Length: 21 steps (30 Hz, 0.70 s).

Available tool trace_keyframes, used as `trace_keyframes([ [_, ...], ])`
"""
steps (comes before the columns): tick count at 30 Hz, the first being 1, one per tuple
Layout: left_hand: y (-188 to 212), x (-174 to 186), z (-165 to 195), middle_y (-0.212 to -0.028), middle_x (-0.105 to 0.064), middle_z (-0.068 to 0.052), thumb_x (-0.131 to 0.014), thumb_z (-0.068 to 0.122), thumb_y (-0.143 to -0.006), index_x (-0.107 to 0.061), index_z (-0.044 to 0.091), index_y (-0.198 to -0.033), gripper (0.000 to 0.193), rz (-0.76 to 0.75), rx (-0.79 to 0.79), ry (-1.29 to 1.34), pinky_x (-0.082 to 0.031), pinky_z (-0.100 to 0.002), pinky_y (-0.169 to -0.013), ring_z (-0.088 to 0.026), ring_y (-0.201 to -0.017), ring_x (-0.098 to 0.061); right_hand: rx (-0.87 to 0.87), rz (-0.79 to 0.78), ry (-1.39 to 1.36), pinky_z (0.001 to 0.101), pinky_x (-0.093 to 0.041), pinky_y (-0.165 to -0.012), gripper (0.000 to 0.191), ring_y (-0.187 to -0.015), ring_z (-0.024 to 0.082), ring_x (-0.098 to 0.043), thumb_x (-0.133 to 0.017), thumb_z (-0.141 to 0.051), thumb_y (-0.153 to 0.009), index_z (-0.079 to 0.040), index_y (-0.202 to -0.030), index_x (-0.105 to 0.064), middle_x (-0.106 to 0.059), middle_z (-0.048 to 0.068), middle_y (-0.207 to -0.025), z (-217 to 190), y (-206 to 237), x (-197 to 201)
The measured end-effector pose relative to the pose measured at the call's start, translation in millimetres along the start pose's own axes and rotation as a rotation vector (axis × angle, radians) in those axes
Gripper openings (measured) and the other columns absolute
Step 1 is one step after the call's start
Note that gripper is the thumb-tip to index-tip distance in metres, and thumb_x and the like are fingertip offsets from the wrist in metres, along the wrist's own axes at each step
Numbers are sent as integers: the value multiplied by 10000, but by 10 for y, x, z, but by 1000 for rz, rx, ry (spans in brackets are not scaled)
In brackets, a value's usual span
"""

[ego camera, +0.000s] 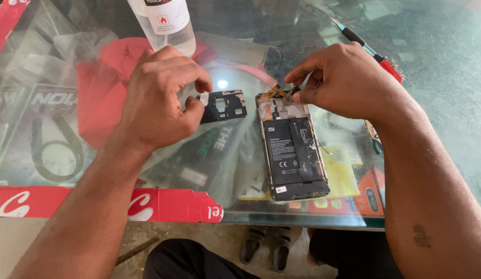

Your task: The person cleans the interior of a disassembled smartphone with a toothbrush, then removes the camera module and battery. They use a precision screwdriver to pry and separate internal components and adhesive.

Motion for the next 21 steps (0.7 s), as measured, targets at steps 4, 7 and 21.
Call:
trace_keyframes([
  [4,-140,-54,-19,-868,-714,-48,-640,-28,-835,-720,53,-953,164,36,56,101,-519,-351,-768,-214,-871,-676,6,-19,-1,375,-582,-729,248,-762,197,-753,-860,-164,-785,-135,-1028,-823,-803,74,-872,-32,-1,29],
  [7,-403,-175,11,-926,-730,-72,-724,36,-894,-746,13,-1076,185,-61,45,258,-558,-303,-726,-163,-835,-712,59,-20,-57,347,-578,-722,214,-762,163,-755,-850,-143,-777,-105,-984,-811,-807,69,-852,-62,-15,78],
  [21,-630,-559,-23,-909,-797,-89,-812,19,-865,-701,-48,-1255,411,-301,429,920,-623,-229,-692,-78,-779,-732,137,79,-634,255,-644,-734,129,-812,122,-771,-702,15,-953,29,-1080,-719,-770,92,-899,-115,-68,75],
])
Point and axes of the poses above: each hand's wrist, its own y-axis away from the middle knuckle, its own x-axis out of the back of the hand, z = x × y, the point moved 1 cm from there along -y, towards the middle knuckle
